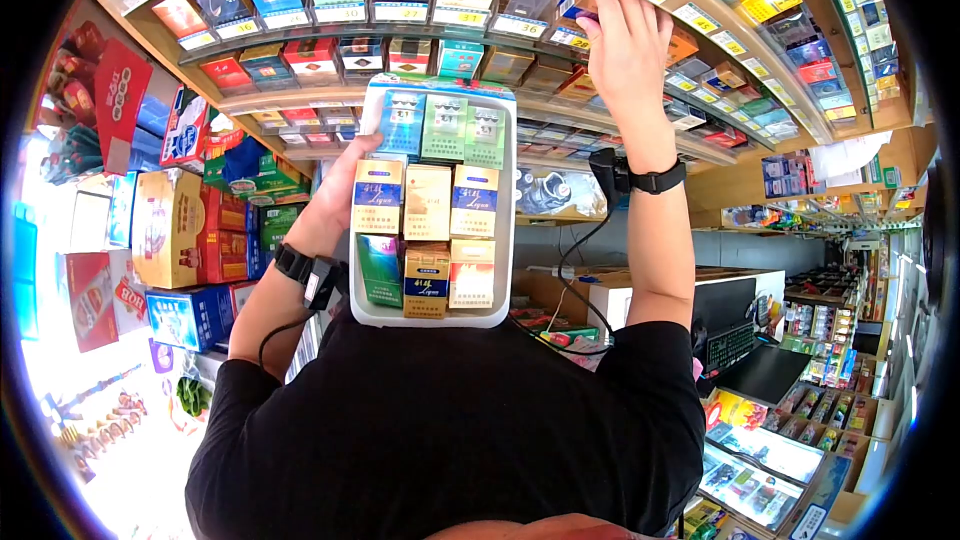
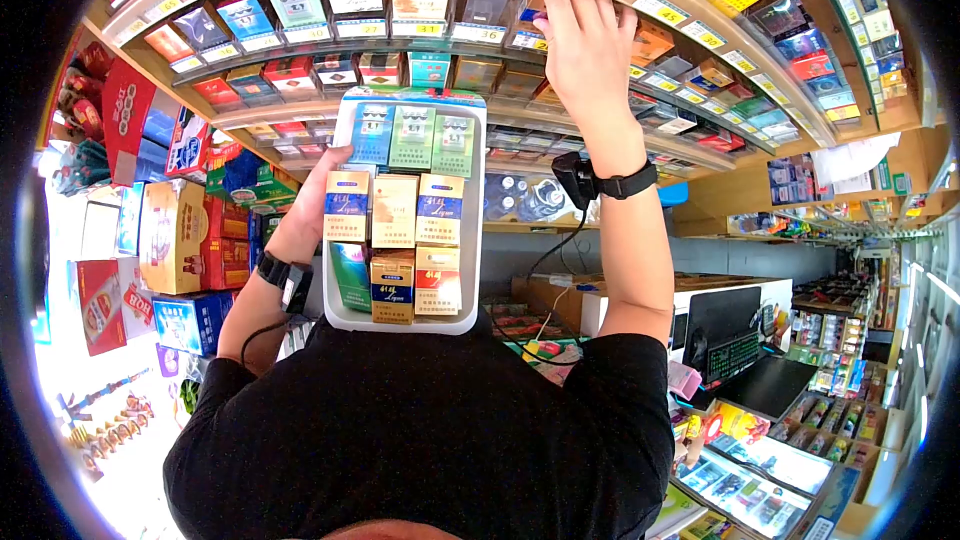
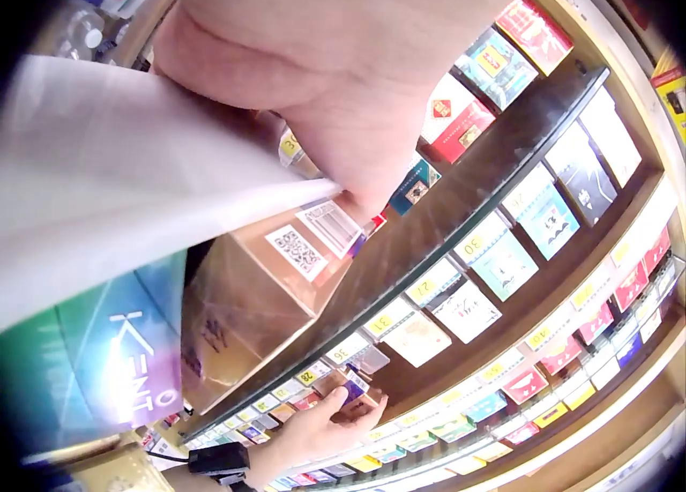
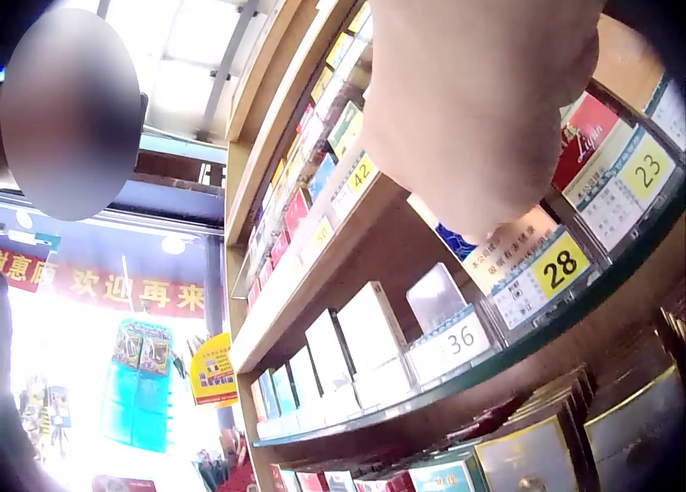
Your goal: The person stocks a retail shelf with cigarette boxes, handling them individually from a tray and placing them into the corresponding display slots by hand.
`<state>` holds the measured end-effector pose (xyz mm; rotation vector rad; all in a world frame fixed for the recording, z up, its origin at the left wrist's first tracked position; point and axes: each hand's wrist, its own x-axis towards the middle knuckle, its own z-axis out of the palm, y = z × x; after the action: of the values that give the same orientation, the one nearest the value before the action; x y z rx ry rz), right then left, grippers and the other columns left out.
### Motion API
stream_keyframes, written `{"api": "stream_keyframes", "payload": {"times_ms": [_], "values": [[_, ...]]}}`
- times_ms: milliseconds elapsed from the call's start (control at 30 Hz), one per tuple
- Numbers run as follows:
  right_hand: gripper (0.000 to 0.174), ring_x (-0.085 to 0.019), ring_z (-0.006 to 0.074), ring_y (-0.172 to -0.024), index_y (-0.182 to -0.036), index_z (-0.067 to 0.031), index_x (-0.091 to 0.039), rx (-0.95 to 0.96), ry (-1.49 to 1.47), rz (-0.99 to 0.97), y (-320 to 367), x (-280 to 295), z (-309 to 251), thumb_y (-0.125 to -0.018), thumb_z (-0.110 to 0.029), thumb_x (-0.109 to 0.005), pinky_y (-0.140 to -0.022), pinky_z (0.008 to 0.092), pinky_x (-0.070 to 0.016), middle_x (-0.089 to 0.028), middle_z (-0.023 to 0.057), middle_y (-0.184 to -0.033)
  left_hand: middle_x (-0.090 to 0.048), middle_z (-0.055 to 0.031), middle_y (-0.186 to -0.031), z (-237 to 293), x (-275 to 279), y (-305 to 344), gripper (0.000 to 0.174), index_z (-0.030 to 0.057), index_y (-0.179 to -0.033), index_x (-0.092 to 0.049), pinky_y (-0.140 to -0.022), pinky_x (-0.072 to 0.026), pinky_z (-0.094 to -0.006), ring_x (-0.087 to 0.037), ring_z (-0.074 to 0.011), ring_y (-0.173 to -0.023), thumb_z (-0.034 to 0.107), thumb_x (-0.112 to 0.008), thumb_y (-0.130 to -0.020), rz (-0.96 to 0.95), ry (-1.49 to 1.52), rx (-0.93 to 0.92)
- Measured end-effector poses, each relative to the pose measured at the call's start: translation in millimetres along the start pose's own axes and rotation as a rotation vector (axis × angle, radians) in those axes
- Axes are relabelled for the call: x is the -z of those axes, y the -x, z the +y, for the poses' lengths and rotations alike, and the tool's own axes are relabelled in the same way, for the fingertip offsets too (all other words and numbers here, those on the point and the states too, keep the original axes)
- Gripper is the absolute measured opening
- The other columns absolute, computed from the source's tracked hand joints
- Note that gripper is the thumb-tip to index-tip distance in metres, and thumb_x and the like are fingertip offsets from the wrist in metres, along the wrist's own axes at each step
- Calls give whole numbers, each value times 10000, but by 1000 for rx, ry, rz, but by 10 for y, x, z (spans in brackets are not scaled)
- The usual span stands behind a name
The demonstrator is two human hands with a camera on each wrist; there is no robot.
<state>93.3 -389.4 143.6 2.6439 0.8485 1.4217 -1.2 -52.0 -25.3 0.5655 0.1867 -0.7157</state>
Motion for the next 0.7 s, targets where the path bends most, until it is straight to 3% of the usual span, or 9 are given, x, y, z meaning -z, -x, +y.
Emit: {"api": "stream_keyframes", "payload": {"times_ms": [133,300,333,400,433,467,533,567,700], "values": [[591,-484,321,-1373,-1534,-143,-468,4,52,-154,-26,9,11,-986,-259,-655,-1107,572,-309,-556,114,-1476,-660,-228,-1332,7,3,11,585,-38,-1453,-486,-1013,-571,-443,-695,-325,-1163,371,-541,-1039,-5,0,18],[649,-446,329,-1417,-1549,-146,-439,-70,56,-162,7,-76,-12,-977,-347,-670,-1141,670,-224,-517,122,-1518,-652,-230,-1345,10,12,6,594,-47,-1454,-483,-1034,-554,-447,-687,-333,-1171,376,-528,-1040,20,15,17],[603,-493,326,-1383,-1500,-115,-509,-79,54,-88,5,-90,-59,-963,-317,-694,-1162,636,-228,-567,119,-1472,-644,-229,-1362,17,40,11,601,-48,-1457,-482,-1059,-534,-454,-677,-342,-1186,381,-521,-1038,12,5,52],[521,-546,293,-1312,-1392,-100,-605,41,-49,140,16,-105,-86,-915,-273,-721,-1114,630,-314,-617,82,-1386,-665,-218,-1331,12,55,-3,573,-49,-1433,-501,-1040,-544,-431,-684,-317,-1176,364,-542,-1038,1,-9,9],[399,-623,300,-1197,-1264,-63,-687,120,-86,258,34,-84,-124,-881,-161,-732,-1064,534,-400,-677,99,-1275,-665,-215,-1332,2,74,29,569,-47,-1435,-500,-1034,-548,-425,-686,-312,-1172,360,-540,-1040,-2,-20,-21],[399,-623,300,-1197,-1264,-63,-687,120,-86,258,116,-19,-157,-881,-161,-732,-1064,534,-400,-677,99,-1275,-665,-212,-1332,6,-8,22,566,-45,-1437,-499,-1029,-551,-418,-689,-306,-1169,357,-538,-1042,-19,-42,-38],[344,-667,312,-1093,-1180,-32,-712,103,-330,260,256,-70,-332,-838,-66,-740,-958,460,-468,-706,121,-1187,-669,-206,-1329,6,33,18,557,-42,-1440,-498,-1023,-555,-408,-693,-300,-1162,352,-533,-1047,7,-36,-31],[300,-682,310,-1028,-1120,-12,-718,100,-292,256,223,-14,-368,-822,-27,-741,-879,414,-490,-714,142,-1128,-668,-203,-1331,3,12,13,559,-39,-1439,-500,-1018,-559,-408,-697,-296,-1153,360,-532,-1049,13,-37,-30],[256,-677,331,-977,-1094,-10,-706,-120,-726,-140,531,55,-713,-853,-76,-762,-872,410,-508,-713,155,-1079,-665,-200,-1332,21,71,34,584,-32,-1443,-497,-1010,-566,-411,-701,-295,-1138,399,-529,-1049,54,-34,19]]}}
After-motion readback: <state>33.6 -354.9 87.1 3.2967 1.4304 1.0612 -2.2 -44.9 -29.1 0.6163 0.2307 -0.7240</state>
